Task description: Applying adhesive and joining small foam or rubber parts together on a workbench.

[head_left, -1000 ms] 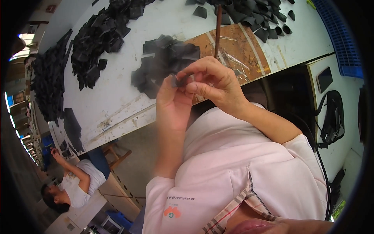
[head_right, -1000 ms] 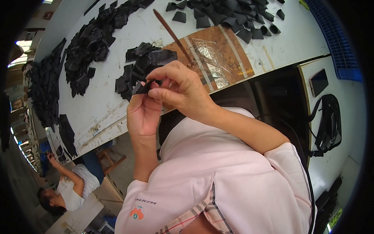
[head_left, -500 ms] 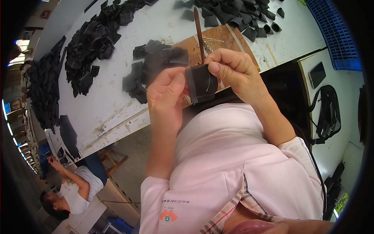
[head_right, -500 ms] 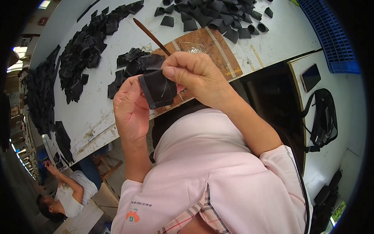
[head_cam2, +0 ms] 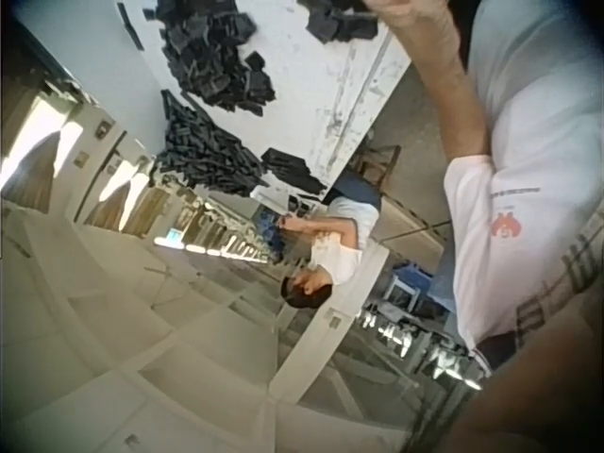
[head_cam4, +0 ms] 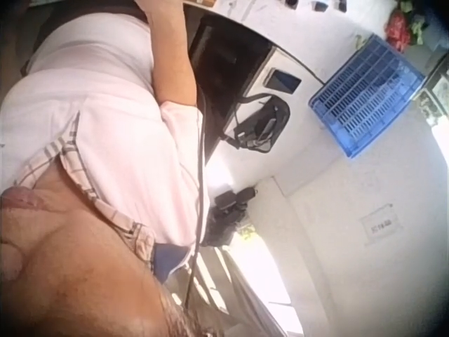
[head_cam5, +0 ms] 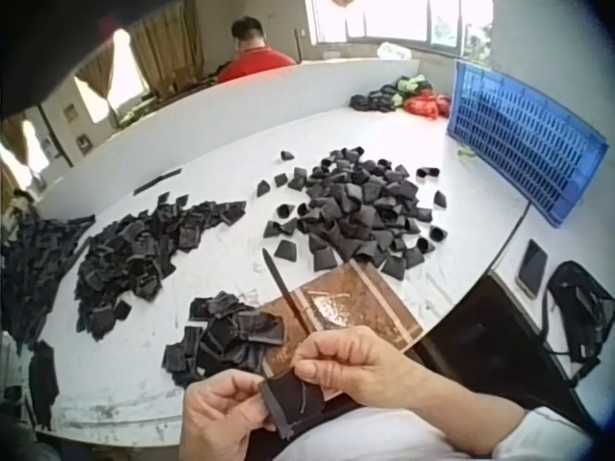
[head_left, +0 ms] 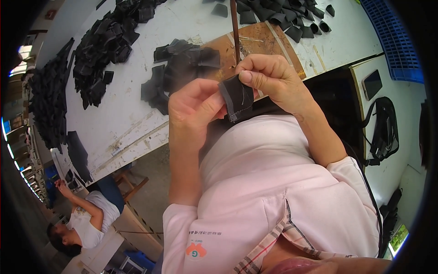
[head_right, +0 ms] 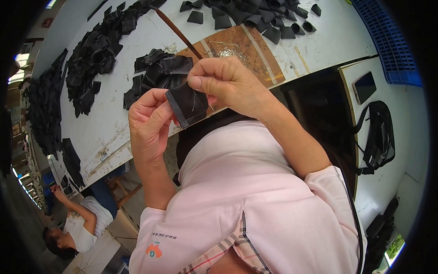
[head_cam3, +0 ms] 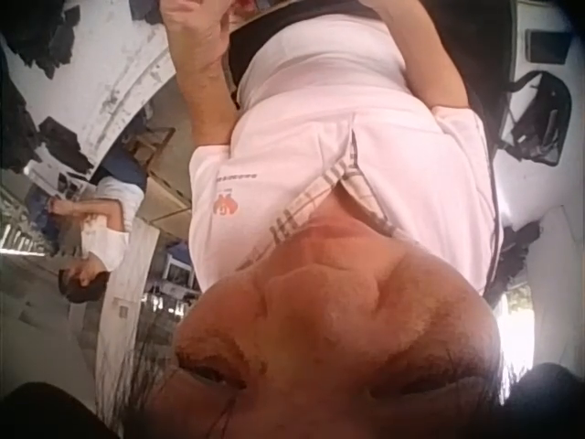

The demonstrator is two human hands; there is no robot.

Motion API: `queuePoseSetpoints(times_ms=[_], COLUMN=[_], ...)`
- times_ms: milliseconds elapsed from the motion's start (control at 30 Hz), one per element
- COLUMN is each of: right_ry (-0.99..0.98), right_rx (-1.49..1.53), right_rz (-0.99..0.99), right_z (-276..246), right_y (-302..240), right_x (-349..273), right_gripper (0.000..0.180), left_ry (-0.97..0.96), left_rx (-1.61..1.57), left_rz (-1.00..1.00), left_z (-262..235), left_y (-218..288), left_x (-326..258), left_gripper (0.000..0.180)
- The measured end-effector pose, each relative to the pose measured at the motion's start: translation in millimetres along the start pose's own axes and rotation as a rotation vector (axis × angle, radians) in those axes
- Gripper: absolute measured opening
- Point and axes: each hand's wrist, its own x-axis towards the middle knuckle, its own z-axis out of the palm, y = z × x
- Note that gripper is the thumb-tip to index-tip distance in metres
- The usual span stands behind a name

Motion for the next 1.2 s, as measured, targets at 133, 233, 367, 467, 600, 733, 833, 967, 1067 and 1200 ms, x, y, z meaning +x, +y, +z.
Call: queuePoseSetpoints(times_ms=[133, 233, 367, 467, 600, 733, 833, 967, 1067, 1200], right_ry=[-0.019, -0.024, 0.035, 0.429, 0.323, 0.368, 0.467, 0.267, 0.082, -0.073], right_rx=[-0.124, -0.172, -0.183, -0.823, -0.690, -1.017, -1.080, -0.148, 0.479, 0.811], right_rz=[-0.001, -0.016, 0.034, -0.515, -0.635, -0.734, -0.716, -0.108, 0.047, 0.173], right_z=[1.5, 5.4, 11.6, 16.3, 25.4, 31.2, 26.4, 13.5, 5.2, 5.9], right_y=[-2.4, -5.6, -3.2, -2.0, 6.3, 3.9, 20.0, 5.9, 5.1, -6.2], right_x=[1.5, 1.2, 1.7, -5.0, -2.8, 1.2, 9.4, 5.4, 5.4, 2.2], right_gripper=[0.014, 0.013, 0.011, 0.016, 0.015, 0.017, 0.018, 0.004, 0.006, 0.013], left_ry=[0.030, 0.029, 0.027, 0.125, 0.291, 0.474, 0.563, 0.119, 0.081, 0.433], left_rx=[0.076, 0.127, 0.181, 0.268, 0.378, 0.623, 0.495, -0.547, -0.492, 0.429], left_rz=[-0.006, -0.028, -0.084, -0.035, 0.178, 0.414, 0.417, -0.074, -0.069, 0.495], left_z=[1.6, -0.9, -3.8, 3.5, 27.8, 30.2, 34.7, 17.2, 23.1, 39.9], left_y=[3.8, 9.4, 6.1, -1.9, -7.1, -24.5, -21.2, -10.0, -7.2, -16.4], left_x=[-2.7, -6.2, -3.2, -0.4, 0.4, 2.9, 14.0, 19.3, 17.9, 19.1], left_gripper=[0.012, 0.011, 0.009, 0.007, 0.008, 0.005, 0.010, 0.015, 0.015, 0.011])
